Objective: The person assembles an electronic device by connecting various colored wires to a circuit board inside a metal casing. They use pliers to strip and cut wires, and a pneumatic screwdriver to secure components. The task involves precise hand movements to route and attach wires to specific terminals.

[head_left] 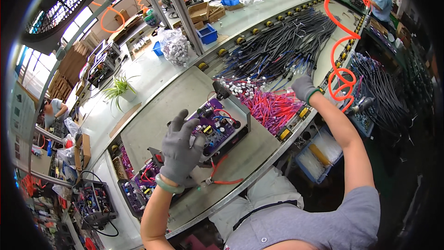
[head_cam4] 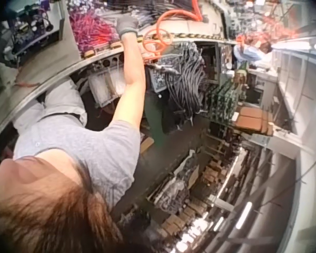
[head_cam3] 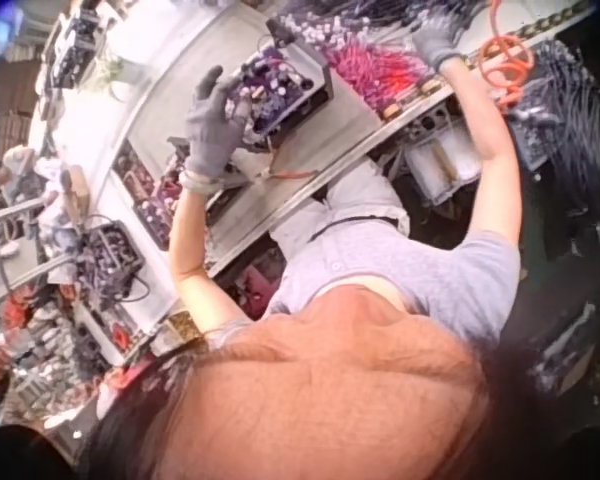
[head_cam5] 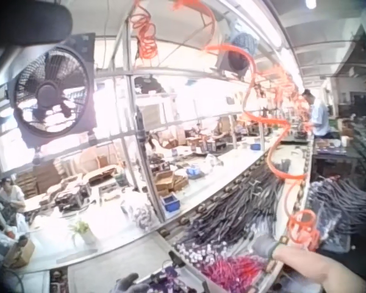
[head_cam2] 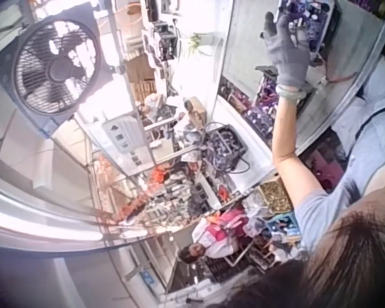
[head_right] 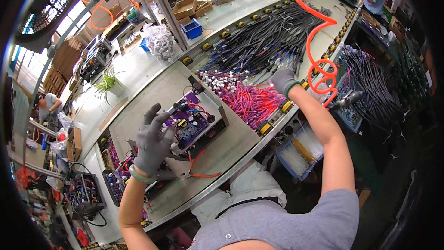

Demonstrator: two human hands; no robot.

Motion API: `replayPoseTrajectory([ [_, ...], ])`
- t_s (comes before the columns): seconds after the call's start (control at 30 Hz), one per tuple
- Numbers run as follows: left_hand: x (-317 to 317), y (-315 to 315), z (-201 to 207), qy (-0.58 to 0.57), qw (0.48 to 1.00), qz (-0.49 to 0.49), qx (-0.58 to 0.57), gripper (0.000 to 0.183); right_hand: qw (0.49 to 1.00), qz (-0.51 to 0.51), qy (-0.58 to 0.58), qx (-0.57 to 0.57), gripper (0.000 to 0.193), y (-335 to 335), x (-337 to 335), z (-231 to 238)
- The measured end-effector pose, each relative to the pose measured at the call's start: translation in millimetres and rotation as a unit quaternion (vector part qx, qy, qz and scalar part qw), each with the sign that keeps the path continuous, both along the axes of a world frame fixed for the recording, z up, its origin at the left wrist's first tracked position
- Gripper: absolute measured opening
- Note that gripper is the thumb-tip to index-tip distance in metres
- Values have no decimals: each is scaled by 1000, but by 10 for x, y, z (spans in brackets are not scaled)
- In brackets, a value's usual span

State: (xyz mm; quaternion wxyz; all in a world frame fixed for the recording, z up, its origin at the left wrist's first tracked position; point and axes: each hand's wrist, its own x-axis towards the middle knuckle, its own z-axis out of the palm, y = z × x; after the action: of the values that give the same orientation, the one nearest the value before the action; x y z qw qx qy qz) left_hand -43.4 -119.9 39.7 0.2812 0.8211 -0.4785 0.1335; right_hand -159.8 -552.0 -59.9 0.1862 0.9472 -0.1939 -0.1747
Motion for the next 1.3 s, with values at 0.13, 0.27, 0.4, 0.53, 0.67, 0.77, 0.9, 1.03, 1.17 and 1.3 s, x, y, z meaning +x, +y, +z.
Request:
replayPoseTrajectory([
  [0.13, -95, -181, 116, 81, 996, -33, -30, 35, 855, 84, -414, 301, 16, 397, 27, 641],
  [0.27, -147, -504, 121, 366, 917, -96, -125, 37, 667, 194, -439, 569, 9, 1359, 190, 950],
  [0.4, -117, -613, 325, 518, 849, -87, -55, 41, 586, 141, -386, 699, 8, 1929, 314, 1013],
  [0.53, 27, -294, 337, 581, 793, -39, -178, 44, 445, 21, -401, 800, 14, 2102, 507, 1144],
  [0.67, -51, -188, 288, 606, 785, -28, -127, 38, 384, 41, -432, 815, 16, 2185, 652, 1060],
  [0.77, -65, -237, 246, 583, 806, -23, -97, 33, 400, 33, -431, 808, 17, 2252, 625, 1011],
  [0.9, 26, -296, 132, 551, 829, -1, -98, 22, 556, 241, -417, 677, 13, 2168, 630, 992],
  [1.03, 78, -316, -66, 186, 979, -41, -77, 16, 651, 262, -380, 602, 13, 1992, 614, 1154],
  [1.17, 132, -288, -109, 164, 980, -82, -74, 16, 660, 294, -330, 608, 15, 1896, 643, 1164],
  [1.3, 450, -328, -326, 288, 944, -35, -157, 22, 743, 384, -394, 381, 13, 1872, 884, 1034],
])
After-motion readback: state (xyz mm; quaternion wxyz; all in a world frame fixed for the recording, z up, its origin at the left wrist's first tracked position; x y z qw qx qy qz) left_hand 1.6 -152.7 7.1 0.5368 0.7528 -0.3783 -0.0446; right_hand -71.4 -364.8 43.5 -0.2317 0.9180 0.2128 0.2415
